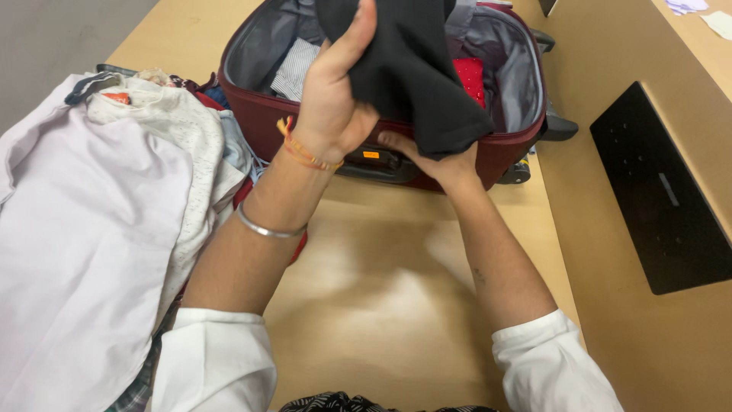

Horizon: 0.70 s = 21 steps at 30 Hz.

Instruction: The person unfolds and then folds several items of clothing including shorts, a t-shirt, and a pair of trousers on a flat surface next to an open suitcase.

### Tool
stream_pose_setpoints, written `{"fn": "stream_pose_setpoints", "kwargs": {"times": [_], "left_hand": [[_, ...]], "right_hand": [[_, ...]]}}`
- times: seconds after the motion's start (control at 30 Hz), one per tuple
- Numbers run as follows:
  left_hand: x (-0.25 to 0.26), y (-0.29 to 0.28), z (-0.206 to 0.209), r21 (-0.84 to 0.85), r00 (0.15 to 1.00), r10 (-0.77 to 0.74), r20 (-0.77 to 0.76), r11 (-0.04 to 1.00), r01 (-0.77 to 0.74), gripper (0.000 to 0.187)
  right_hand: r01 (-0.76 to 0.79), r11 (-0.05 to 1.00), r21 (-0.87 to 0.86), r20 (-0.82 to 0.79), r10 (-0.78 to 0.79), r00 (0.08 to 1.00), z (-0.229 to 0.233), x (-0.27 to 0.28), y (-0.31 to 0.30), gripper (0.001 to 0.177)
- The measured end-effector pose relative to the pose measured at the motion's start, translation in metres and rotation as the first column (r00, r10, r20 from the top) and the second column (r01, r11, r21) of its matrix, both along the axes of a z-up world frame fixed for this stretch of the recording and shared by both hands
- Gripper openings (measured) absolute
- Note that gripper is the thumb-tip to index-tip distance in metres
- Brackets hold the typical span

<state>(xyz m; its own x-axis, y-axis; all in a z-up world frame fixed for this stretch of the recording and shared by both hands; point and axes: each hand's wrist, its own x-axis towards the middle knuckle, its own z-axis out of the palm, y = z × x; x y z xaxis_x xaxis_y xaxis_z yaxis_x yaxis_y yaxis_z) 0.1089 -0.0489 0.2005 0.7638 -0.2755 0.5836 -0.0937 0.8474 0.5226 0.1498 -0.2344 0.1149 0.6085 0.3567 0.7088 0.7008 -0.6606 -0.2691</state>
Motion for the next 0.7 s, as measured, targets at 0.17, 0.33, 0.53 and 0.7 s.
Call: {"fn": "stream_pose_setpoints", "kwargs": {"times": [0.17, 0.33, 0.53, 0.7], "left_hand": [[-0.079, 0.047, -0.027, -0.09, 0.999, -0.043, -0.021, 0.995, 0.041, 0.052], [-0.142, 0.102, -0.079, -0.094, 0.972, 0.229, 0.045, 0.97, -0.224, 0.071], [-0.176, 0.185, -0.115, -0.151, 0.961, 0.271, 0.059, 0.954, -0.259, 0.067], [-0.207, 0.223, -0.139, 0.213, 0.779, 0.626, -0.039, 0.767, -0.606, 0.07]], "right_hand": [[-0.311, 0.819, 0.483, -0.111, 0.409, 0.906, -0.02, 0.044, 0.007, 0.08], [-0.401, 0.552, 0.731, -0.123, 0.684, 0.719, -0.049, 0.037, 0.002, 0.065], [-0.019, 0.349, 0.937, -0.266, 0.745, 0.612, -0.045, -0.021, -0.043, 0.058], [0.128, 0.452, 0.883, -0.427, 0.657, 0.622, -0.068, -0.072, -0.093, 0.048]]}}
